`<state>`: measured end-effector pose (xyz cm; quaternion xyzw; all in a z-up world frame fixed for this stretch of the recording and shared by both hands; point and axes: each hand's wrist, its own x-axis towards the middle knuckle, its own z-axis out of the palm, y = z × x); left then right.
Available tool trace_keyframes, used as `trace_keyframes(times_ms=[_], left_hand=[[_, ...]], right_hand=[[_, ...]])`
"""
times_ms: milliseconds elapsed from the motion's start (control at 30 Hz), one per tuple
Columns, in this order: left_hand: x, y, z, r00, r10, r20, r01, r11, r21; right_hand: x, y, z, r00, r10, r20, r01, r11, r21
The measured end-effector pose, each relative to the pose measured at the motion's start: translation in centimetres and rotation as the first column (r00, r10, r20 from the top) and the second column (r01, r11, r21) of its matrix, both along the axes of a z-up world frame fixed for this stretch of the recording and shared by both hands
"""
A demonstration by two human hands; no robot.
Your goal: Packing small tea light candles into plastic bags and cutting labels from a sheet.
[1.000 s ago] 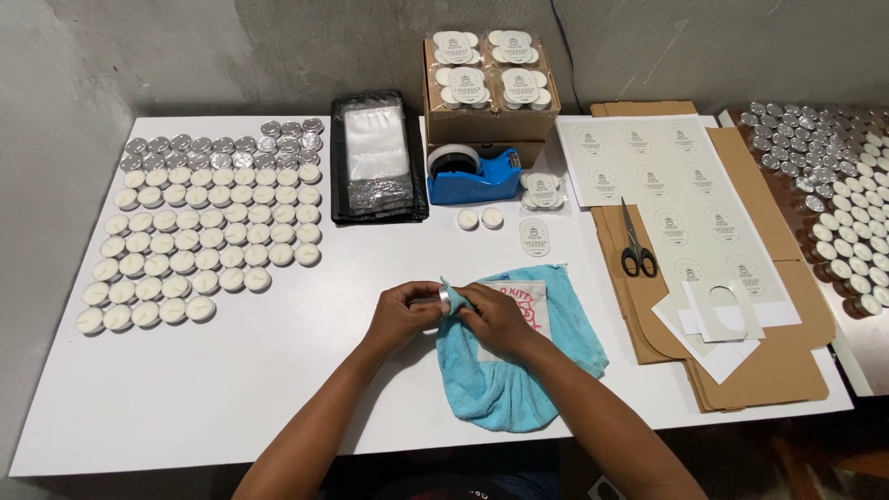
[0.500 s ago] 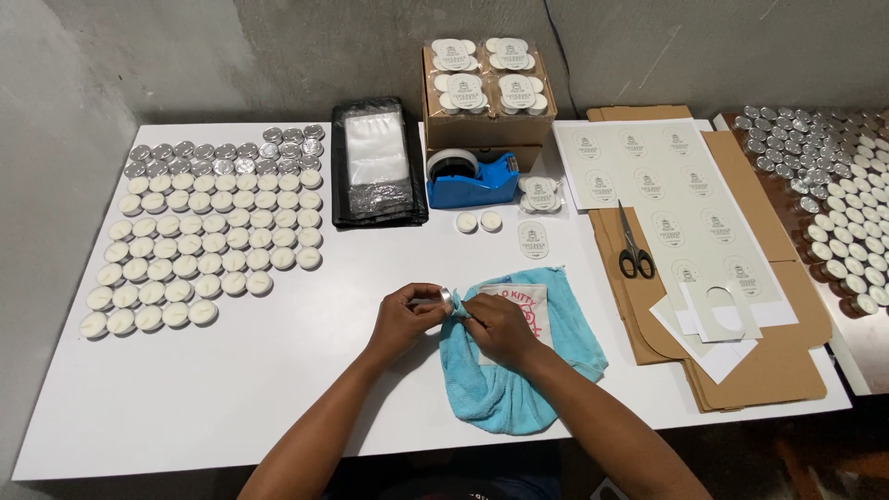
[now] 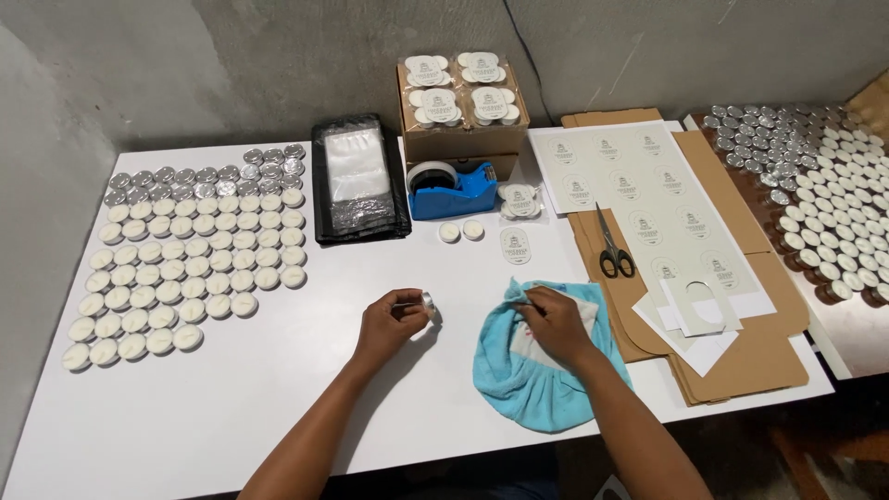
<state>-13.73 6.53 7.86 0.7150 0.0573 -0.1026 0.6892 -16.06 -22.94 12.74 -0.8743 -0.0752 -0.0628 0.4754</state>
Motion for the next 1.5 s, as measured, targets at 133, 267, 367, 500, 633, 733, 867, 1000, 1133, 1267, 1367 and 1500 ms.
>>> trace_keyframes(times_ms=[133, 267, 367, 500, 633, 733, 867, 1000, 1133, 1267, 1367, 1500], left_hand=[[1.0, 0.0, -0.6, 1.0, 0.025, 0.011, -0.025, 0.999, 0.02], [2.6, -0.5, -1.1, 0.989, 0.04, 0.14, -0.059, 0.989, 0.135], [3.8, -2.2, -0.5, 0.98, 0.031, 0.196, -0.067, 0.982, 0.176], [5.2, -5.5, 1.1, 0.968, -0.023, 0.25, -0.026, 0.981, 0.191], [7.0, -8.6, 1.5, 0.941, -0.104, 0.321, 0.013, 0.961, 0.275], [7.9, -10.2, 1.5, 0.926, -0.167, 0.339, 0.053, 0.946, 0.32], [7.9, -11.2, 2.8, 0.922, -0.22, 0.318, 0.07, 0.903, 0.424], [9.2, -11.6, 0.7, 0.893, -0.247, 0.377, 0.033, 0.87, 0.492], [9.9, -11.7, -1.8, 0.87, -0.227, 0.437, -0.029, 0.862, 0.506], [10.5, -10.4, -5.7, 0.84, -0.16, 0.519, -0.064, 0.92, 0.387], [9.1, -7.5, -5.1, 0.892, -0.165, 0.421, -0.025, 0.912, 0.41], [6.0, -2.7, -3.7, 0.949, -0.103, 0.297, -0.026, 0.916, 0.401]], right_hand=[[-0.9, -3.1, -1.5, 0.995, -0.097, -0.019, 0.098, 0.994, 0.041], [-1.4, -4.2, -2.0, 0.985, -0.174, 0.007, 0.173, 0.983, 0.062], [-1.4, -4.3, -2.2, 0.984, -0.179, 0.017, 0.178, 0.982, 0.058], [-1.4, -4.1, -2.4, 0.982, -0.189, 0.021, 0.188, 0.981, 0.049], [-1.7, -3.7, -1.4, 0.979, -0.203, 0.012, 0.202, 0.978, 0.043], [-1.9, -3.9, -0.9, 0.978, -0.206, -0.025, 0.208, 0.976, 0.069], [-2.2, -4.0, -0.5, 0.98, -0.197, -0.023, 0.198, 0.977, 0.072], [-2.0, -3.7, -0.2, 0.979, -0.198, -0.046, 0.2, 0.978, 0.058], [-2.0, -4.0, -1.2, 0.98, -0.188, -0.06, 0.192, 0.979, 0.073], [-1.6, -4.6, -2.9, 0.987, -0.16, -0.01, 0.16, 0.987, 0.02], [-1.5, -4.5, -3.3, 0.988, -0.153, 0.005, 0.152, 0.988, 0.014], [-0.8, -5.4, -5.3, 0.967, -0.253, -0.03, 0.249, 0.964, -0.089]])
